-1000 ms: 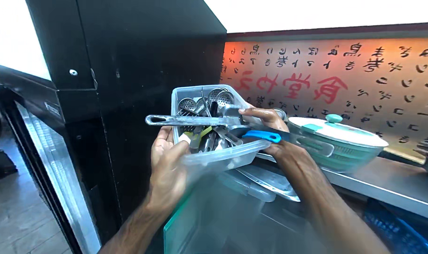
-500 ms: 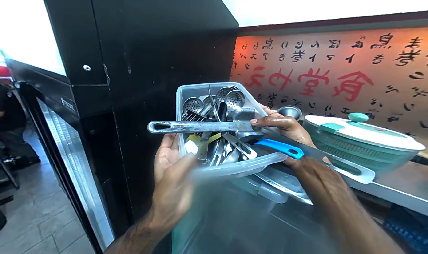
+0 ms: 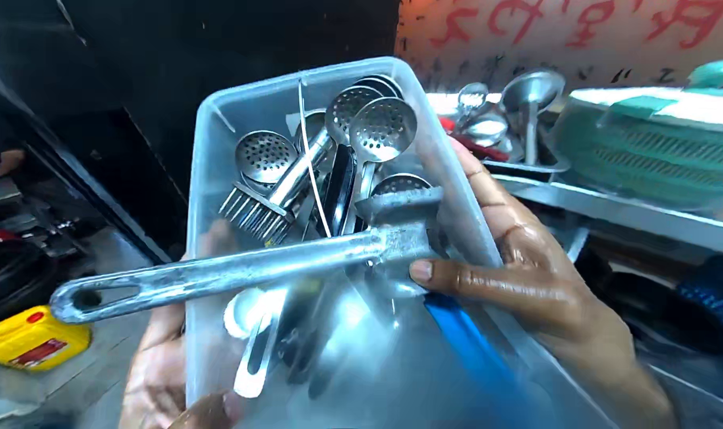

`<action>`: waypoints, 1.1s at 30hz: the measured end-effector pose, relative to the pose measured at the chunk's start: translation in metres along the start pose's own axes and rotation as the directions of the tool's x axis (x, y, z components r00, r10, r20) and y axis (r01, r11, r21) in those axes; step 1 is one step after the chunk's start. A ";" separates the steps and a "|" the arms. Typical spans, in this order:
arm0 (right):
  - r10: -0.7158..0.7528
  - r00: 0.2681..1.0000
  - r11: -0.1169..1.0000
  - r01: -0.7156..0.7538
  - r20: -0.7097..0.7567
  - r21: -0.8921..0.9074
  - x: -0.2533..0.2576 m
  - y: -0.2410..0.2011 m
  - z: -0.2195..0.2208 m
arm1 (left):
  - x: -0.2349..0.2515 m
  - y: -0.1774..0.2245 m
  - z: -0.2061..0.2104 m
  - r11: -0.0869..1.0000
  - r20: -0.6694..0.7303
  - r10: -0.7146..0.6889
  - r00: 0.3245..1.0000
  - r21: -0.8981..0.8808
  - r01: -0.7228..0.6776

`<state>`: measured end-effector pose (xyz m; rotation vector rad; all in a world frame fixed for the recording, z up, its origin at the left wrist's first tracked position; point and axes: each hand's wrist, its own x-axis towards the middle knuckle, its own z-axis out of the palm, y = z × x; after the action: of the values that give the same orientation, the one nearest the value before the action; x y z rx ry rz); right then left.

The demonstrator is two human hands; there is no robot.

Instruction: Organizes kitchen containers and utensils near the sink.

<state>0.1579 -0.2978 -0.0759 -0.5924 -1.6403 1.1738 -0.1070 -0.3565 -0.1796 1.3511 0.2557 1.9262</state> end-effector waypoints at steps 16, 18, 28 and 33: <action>0.565 0.794 0.812 -0.485 -0.224 0.325 -0.223 0.287 0.077 | -0.257 -0.057 -0.095 0.746 -0.332 -0.616 0.715 0.048 0.665; 0.596 0.754 0.797 -0.511 -0.277 0.322 -0.255 0.345 0.077 | -0.286 -0.093 -0.116 0.649 -0.355 -0.700 0.620 0.048 0.760; 0.617 0.647 0.784 -0.464 -0.447 0.412 -0.365 0.493 0.082 | -0.381 -0.202 -0.193 0.325 -0.168 -0.928 0.332 0.069 0.943; 0.647 0.597 0.760 -0.556 -0.474 0.337 -0.378 0.513 0.081 | -0.391 -0.215 -0.210 0.201 -0.204 -0.951 0.234 0.167 0.965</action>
<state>0.1532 -0.4277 -0.7047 -1.3353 -0.8135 1.4025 -0.1299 -0.4187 -0.6681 0.8410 1.1479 0.7875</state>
